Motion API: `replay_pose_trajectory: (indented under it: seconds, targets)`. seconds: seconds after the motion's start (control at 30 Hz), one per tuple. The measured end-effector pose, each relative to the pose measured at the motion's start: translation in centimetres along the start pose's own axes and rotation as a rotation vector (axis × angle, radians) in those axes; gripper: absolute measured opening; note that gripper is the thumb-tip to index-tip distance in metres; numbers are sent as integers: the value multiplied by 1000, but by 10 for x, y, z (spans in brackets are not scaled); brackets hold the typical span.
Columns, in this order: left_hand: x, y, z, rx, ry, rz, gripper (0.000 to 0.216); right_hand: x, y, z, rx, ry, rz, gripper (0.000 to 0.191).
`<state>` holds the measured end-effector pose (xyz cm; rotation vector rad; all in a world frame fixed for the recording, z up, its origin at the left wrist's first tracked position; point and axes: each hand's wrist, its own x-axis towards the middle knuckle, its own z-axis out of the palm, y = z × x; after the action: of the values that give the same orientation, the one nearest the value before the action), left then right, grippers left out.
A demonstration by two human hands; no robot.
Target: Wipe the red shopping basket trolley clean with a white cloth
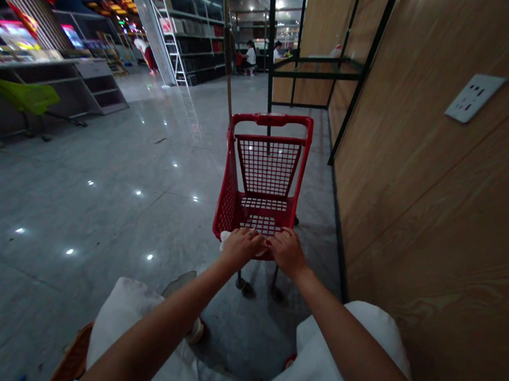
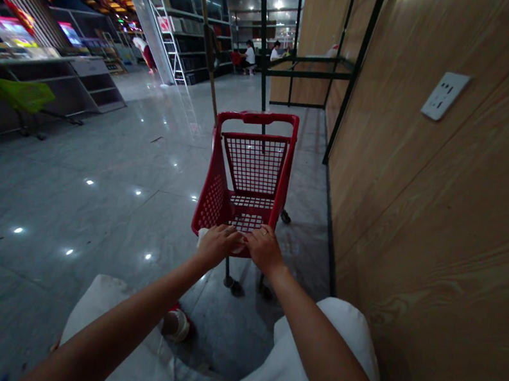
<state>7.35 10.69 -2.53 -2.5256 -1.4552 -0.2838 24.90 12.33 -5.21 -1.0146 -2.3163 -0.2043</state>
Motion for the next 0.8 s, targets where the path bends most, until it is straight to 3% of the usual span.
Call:
replay_pose_trajectory:
  seconds: [0.13,0.27,0.33,0.43,0.57,0.8]
  targets:
    - [-16,-25,-4,24,32,81,21,-1,8,-3,9,-26,-77,15]
    - [-37,-50,-7,34,114,49,25,-1,7,0,24,-28,-94,11]
    - [-38,-45,-4,33,149,1,25,-1,3,3,27,-22,-70,10]
    - [-28,-17,3,24,152,-51,25,-1,-3,6,21,-15,-26,10]
    - [-15,11,6,42,135,-32,24,-2,0,1,15,-8,-27,14]
    - [-43,-33,-5,52,272,38,20,-6,9,-5,21,-56,-78,11]
